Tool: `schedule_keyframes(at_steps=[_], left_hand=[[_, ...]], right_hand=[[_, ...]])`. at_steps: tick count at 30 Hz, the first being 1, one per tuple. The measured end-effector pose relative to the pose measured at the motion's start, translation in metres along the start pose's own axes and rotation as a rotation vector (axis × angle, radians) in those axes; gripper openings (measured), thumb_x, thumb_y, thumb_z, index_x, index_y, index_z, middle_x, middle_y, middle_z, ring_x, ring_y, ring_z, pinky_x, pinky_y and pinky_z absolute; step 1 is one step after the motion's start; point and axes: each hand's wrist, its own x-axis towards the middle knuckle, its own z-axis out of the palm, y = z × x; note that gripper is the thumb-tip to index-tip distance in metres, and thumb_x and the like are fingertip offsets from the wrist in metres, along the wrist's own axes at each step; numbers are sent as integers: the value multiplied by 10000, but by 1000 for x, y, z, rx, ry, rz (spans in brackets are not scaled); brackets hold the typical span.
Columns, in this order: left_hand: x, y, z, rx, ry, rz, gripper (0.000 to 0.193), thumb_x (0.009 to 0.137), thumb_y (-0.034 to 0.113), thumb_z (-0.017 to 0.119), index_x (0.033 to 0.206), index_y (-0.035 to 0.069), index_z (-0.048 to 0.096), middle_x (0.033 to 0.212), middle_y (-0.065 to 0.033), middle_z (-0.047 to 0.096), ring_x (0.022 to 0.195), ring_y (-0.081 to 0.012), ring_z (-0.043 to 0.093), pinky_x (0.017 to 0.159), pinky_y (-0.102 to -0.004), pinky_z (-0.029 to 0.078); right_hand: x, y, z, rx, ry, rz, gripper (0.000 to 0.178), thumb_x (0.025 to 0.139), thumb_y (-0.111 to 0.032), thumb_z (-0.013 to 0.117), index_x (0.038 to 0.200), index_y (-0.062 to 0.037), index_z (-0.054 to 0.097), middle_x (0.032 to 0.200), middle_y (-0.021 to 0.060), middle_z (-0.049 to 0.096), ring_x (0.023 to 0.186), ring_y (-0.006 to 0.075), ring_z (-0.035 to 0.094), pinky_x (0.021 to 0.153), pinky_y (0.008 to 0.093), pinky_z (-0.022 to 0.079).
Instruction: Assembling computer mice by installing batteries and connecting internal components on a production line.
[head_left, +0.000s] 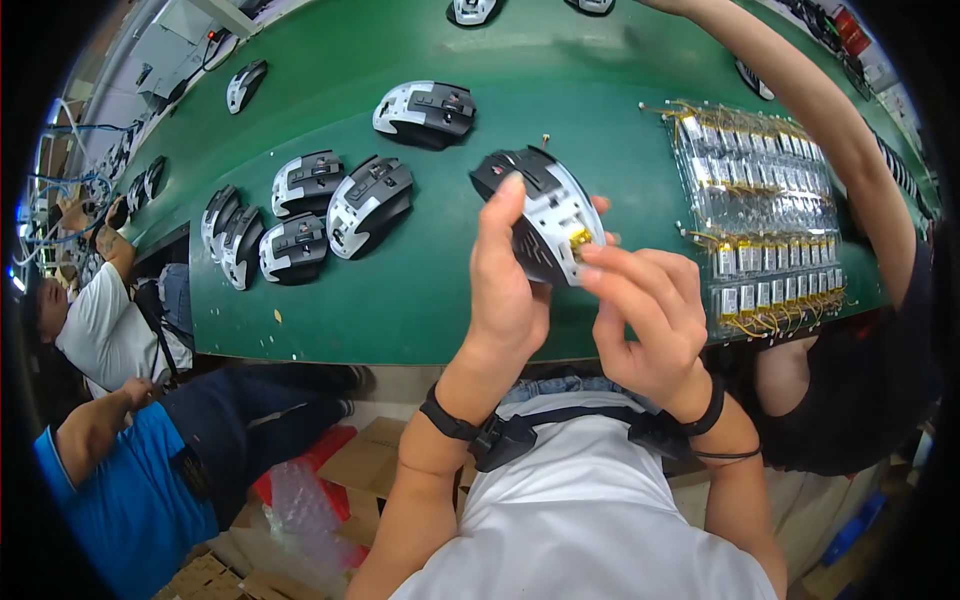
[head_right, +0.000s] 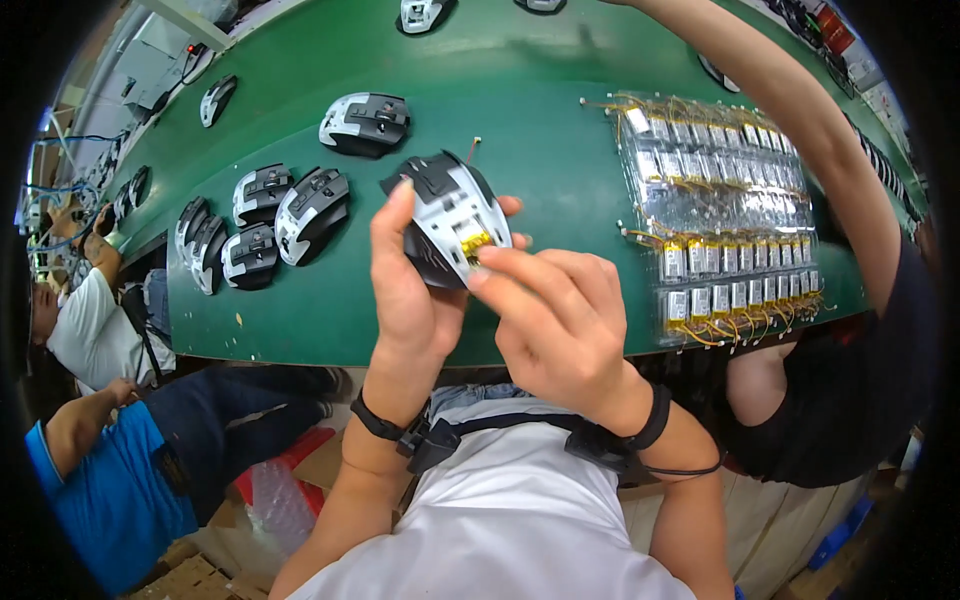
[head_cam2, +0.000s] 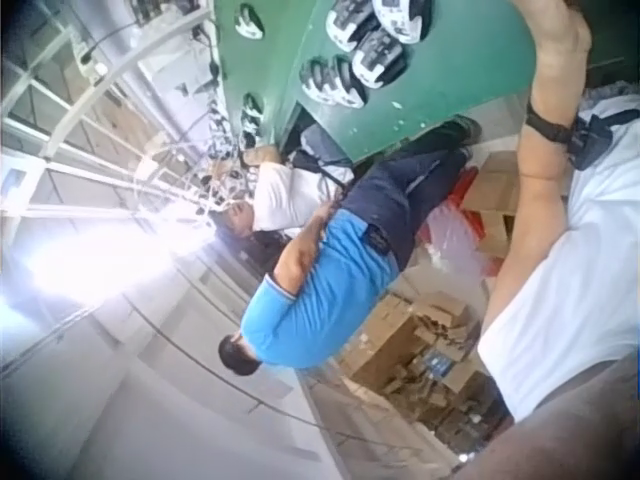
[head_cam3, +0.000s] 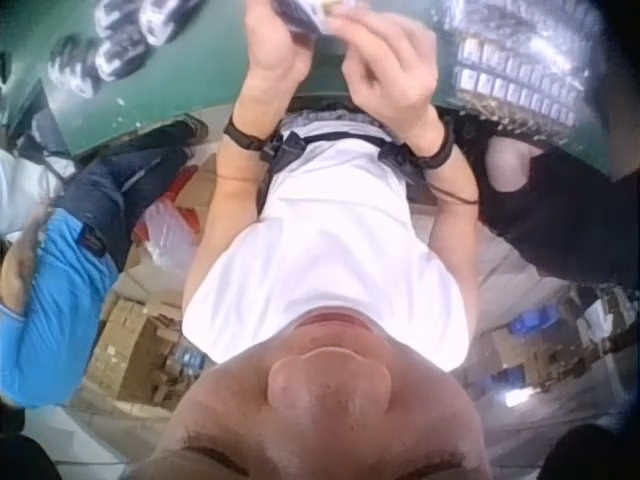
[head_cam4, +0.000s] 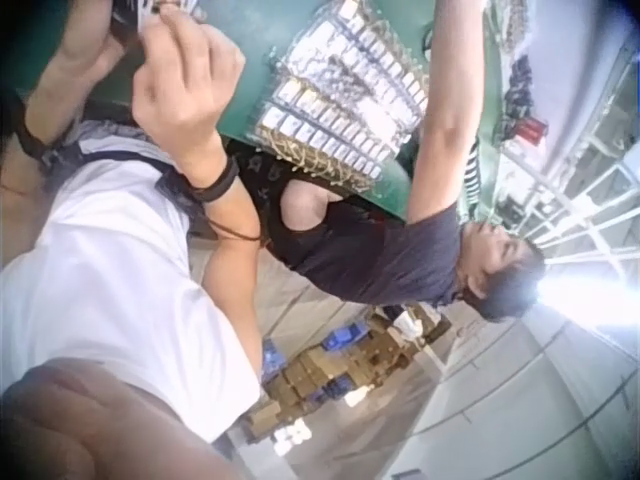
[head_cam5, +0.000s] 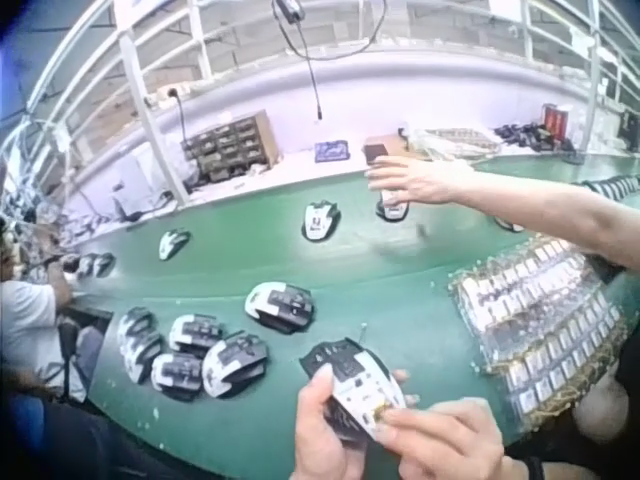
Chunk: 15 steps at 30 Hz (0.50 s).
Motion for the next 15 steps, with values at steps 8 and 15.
schedule_keyframes(at_steps=[8,15], left_hand=[[14,8,-1,203,52,-11,471,963,461,386,1107,45,552,988,-202,672,796,-301,686,732,-395,562],[88,72,32,523,-71,138,353,883,305,623,1023,-18,602,901,-105,674,766,-216,688,693,-347,571]], right_hand=[[12,-6,-7,-182,-159,-65,450,680,47,620,1120,-48,623,1147,90,661,881,239,591,756,351,451],[0,4,-31,263,-62,324,254,756,30,591,1006,-4,626,1082,148,656,989,317,609,889,370,465]])
